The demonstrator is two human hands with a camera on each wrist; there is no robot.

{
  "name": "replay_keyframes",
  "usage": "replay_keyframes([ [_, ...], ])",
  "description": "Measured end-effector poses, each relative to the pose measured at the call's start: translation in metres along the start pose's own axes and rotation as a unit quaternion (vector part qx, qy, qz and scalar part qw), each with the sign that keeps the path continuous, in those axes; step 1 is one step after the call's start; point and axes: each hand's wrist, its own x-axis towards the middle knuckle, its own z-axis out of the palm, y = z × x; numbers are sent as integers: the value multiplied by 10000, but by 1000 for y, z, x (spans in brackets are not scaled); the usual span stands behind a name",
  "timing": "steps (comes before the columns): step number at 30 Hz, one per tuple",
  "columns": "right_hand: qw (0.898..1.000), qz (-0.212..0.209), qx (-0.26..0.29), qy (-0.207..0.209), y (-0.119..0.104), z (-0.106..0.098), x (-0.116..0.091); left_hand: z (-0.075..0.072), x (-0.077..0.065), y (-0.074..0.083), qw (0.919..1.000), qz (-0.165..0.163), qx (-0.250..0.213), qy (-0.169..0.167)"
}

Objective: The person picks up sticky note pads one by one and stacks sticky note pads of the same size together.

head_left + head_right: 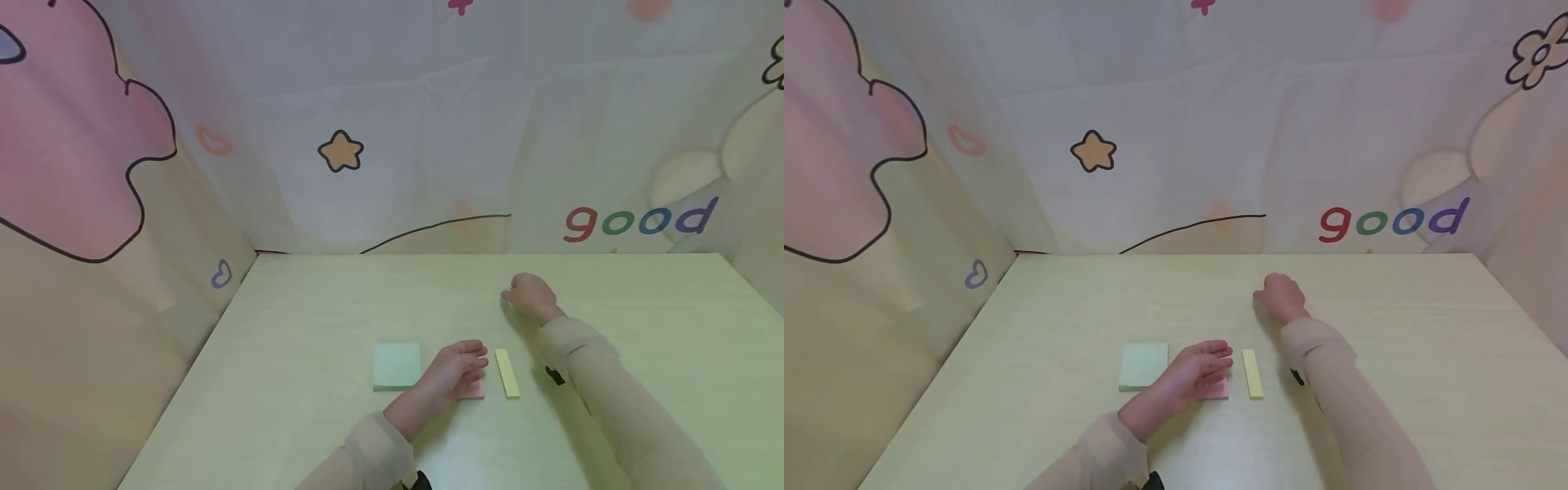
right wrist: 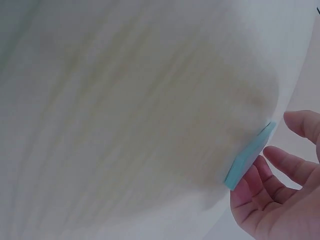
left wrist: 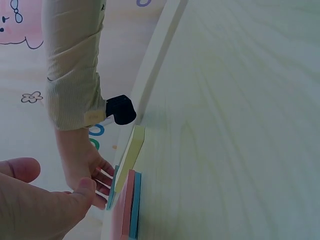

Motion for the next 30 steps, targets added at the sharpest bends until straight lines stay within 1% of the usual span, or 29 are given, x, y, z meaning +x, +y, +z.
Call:
replay_keyframes([
  [7,9998,92,-184,-29,1,0,2,1,-3,1,10000,1,73,-21],
  [13,9996,122,-236,-38,1,-2,2,2,-5,2,10000,6,25,-54],
  [21,9996,170,-154,-150,2,-3,-1,2,-8,2,9999,11,74,-149],
  [30,9994,93,-132,-307,3,-6,-6,1,-9,0,9997,35,111,-204],
])
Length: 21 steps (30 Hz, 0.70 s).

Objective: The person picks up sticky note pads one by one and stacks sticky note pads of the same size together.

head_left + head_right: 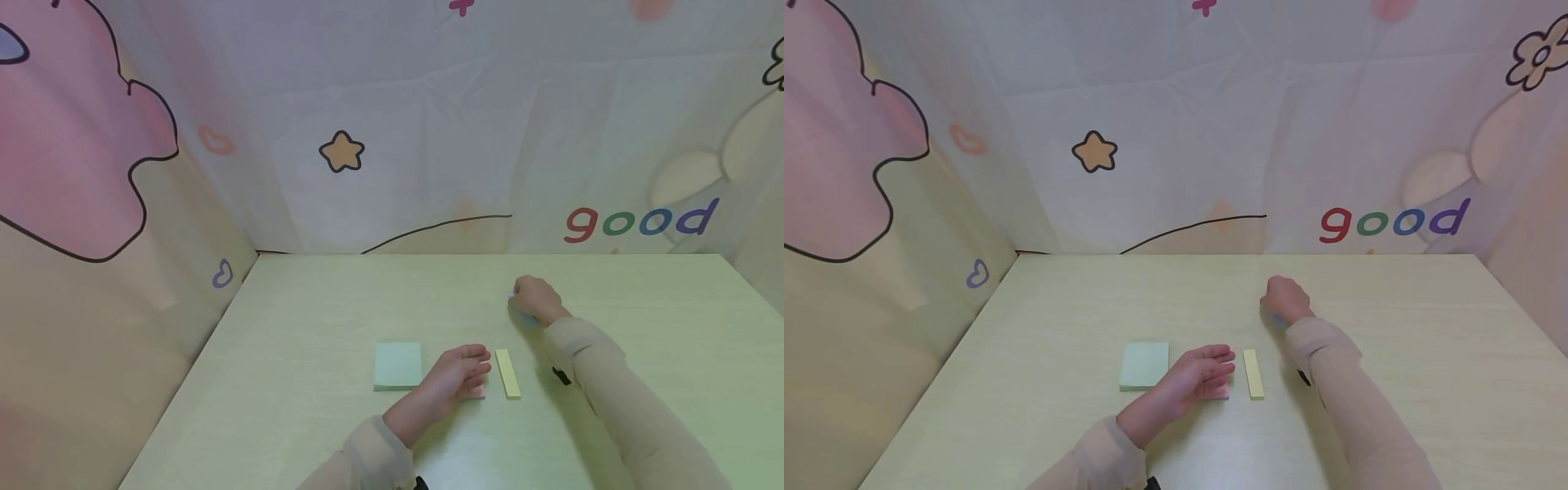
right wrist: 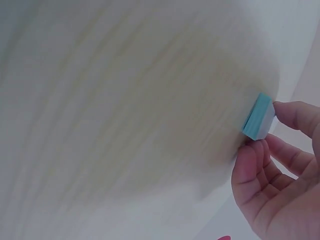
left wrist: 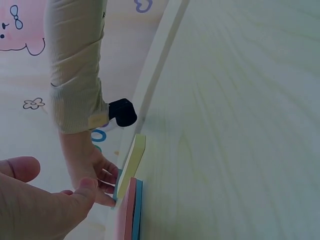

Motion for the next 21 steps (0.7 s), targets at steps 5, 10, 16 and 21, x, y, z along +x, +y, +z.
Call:
replay_keyframes([
  [5,10000,-37,-59,-59,2,-2,-2,0,-3,0,9999,72,125,-81],
  [10,10000,51,-25,-42,5,-4,-3,3,-5,0,9993,101,349,-38],
  [16,10000,57,2,63,9,-3,-3,9,-5,-4,9937,313,1038,-297],
  [21,9998,90,7,189,10,-1,-3,16,-5,-7,9758,606,2055,-441],
])
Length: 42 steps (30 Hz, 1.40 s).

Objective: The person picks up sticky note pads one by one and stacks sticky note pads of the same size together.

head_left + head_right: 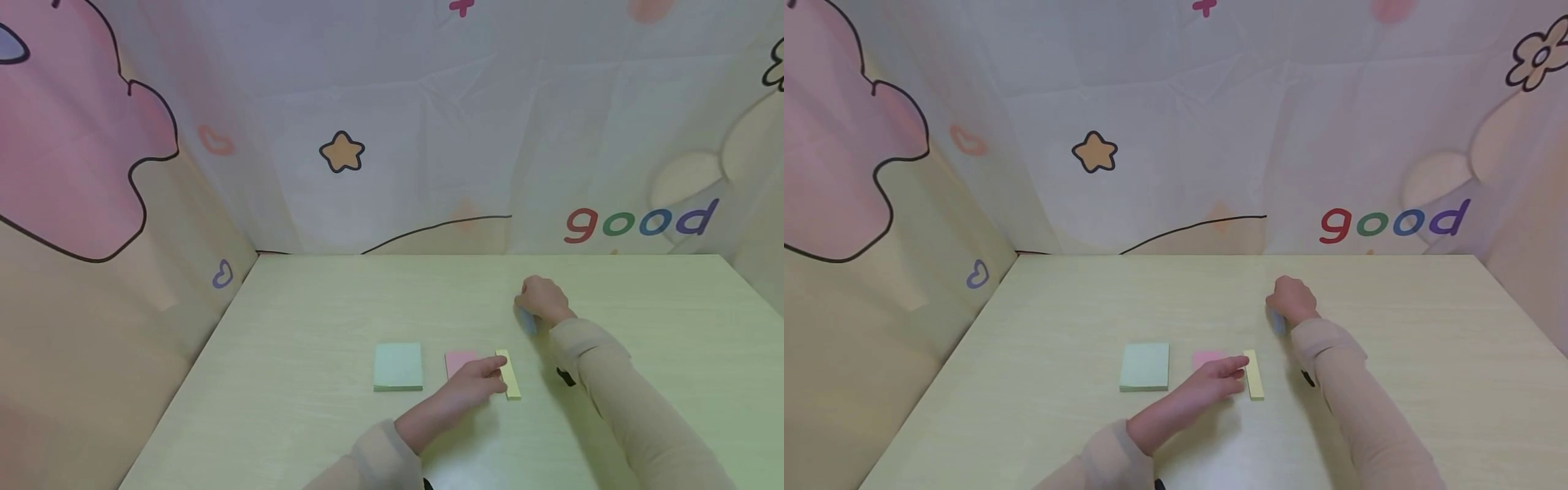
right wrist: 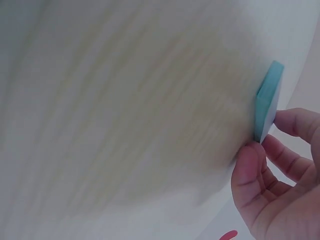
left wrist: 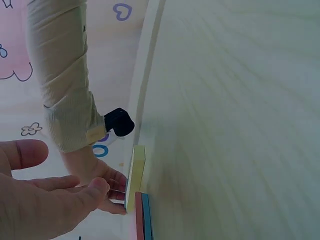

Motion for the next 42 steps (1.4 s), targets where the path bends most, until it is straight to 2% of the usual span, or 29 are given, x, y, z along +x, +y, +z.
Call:
replay_keyframes([
  [4,10000,-3,56,49,1,1,0,5,-2,2,9947,60,1030,10],
  [6,9999,-27,68,73,3,1,1,7,-3,3,9858,185,1669,-85],
  [7,9999,-44,85,84,3,1,1,7,-3,2,9784,257,2044,-177],
  [8,9999,-47,103,85,4,1,1,7,-3,2,9685,351,2450,-281],
  [10,9998,-26,152,85,5,2,2,8,-3,2,9414,590,3284,-496],
  [14,9996,4,281,72,6,1,1,12,-4,3,8702,1134,4744,-695],
  [16,9994,9,327,67,6,0,1,13,-5,3,8419,1300,5195,-662],
  [18,9994,10,355,47,6,0,0,15,-5,3,8187,1413,5533,-607],
  [20,9992,39,399,13,6,-1,1,16,-5,2,7998,1417,5802,-599],
  [22,9990,73,436,-39,6,-1,1,17,-5,2,7832,1350,6035,-646],
  [23,9989,96,462,-68,6,-1,1,17,-5,2,7776,1304,6113,-680],
  [26,9984,136,530,-139,7,-1,1,18,-6,2,7641,1215,6281,-825],
  [30,9981,167,557,-196,6,-1,0,18,-7,0,7597,1224,6324,-894],
  [38,9972,229,616,-365,6,-3,-2,20,-6,-1,7631,1091,6313,-851],
  [42,9966,289,619,-450,7,-2,-3,21,-6,0,7682,962,6272,-853],
])
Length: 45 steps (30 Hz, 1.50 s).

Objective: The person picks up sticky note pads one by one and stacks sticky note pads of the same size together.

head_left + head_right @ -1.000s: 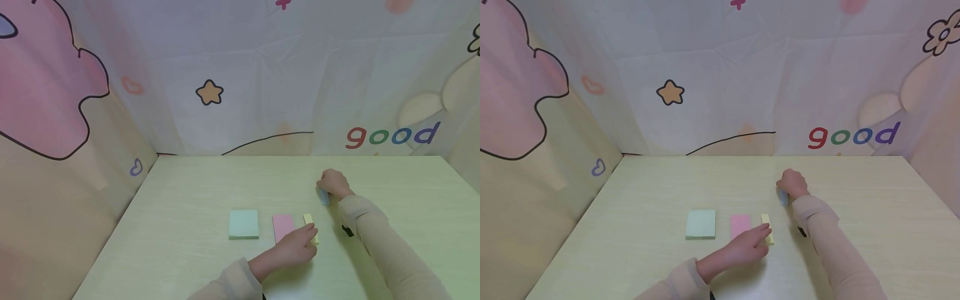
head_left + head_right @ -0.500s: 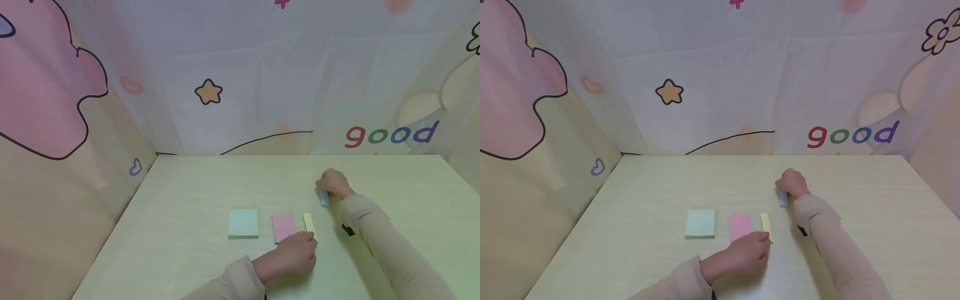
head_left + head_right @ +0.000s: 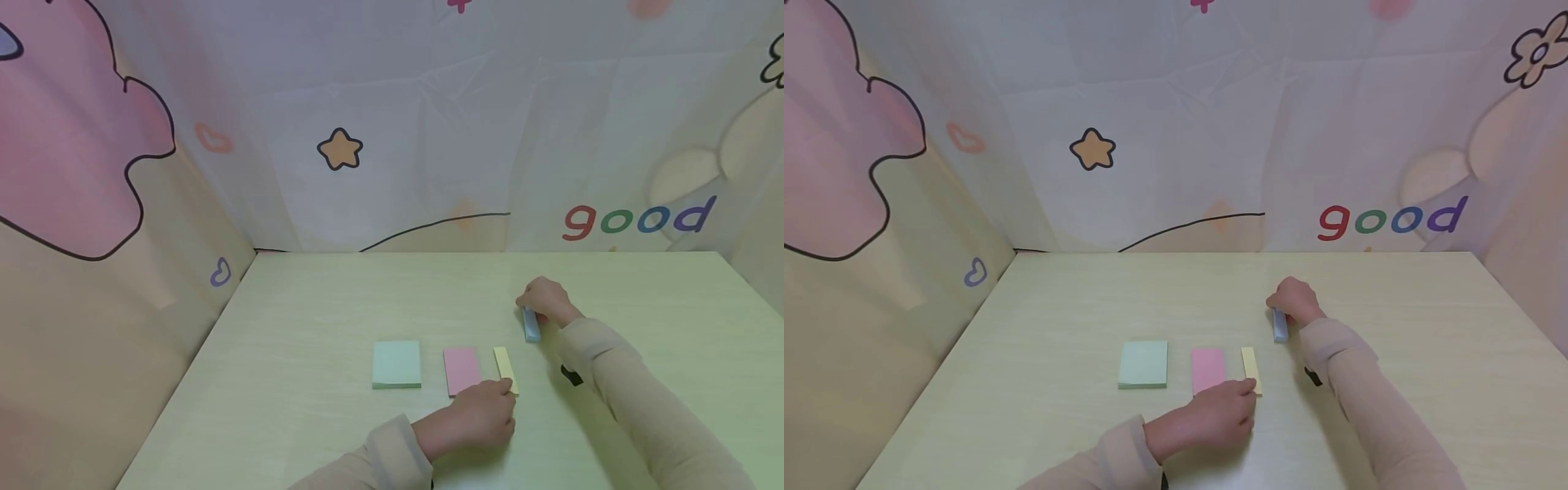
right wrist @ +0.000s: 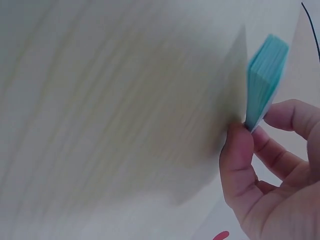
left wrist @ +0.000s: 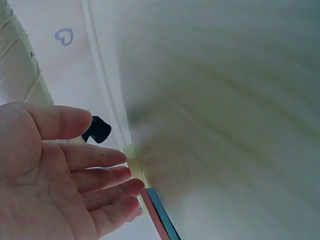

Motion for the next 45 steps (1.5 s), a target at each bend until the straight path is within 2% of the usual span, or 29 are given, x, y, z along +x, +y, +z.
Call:
replay_keyframes([
  [12,9997,14,18,-228,-4,-1,-8,-1,-1,0,9999,-74,-139,-21],
  [19,9987,-78,321,-385,-8,-1,-16,0,0,1,9998,-111,-173,-83],
  [28,9958,-508,705,-287,-19,1,-35,-1,0,0,9997,-74,-222,-102],
  [35,9921,-690,959,-429,-27,7,-46,-3,-1,1,9997,-88,-230,-86],
  [45,9933,-787,737,-423,-32,19,-50,-4,0,0,9995,-72,-243,-192],
])
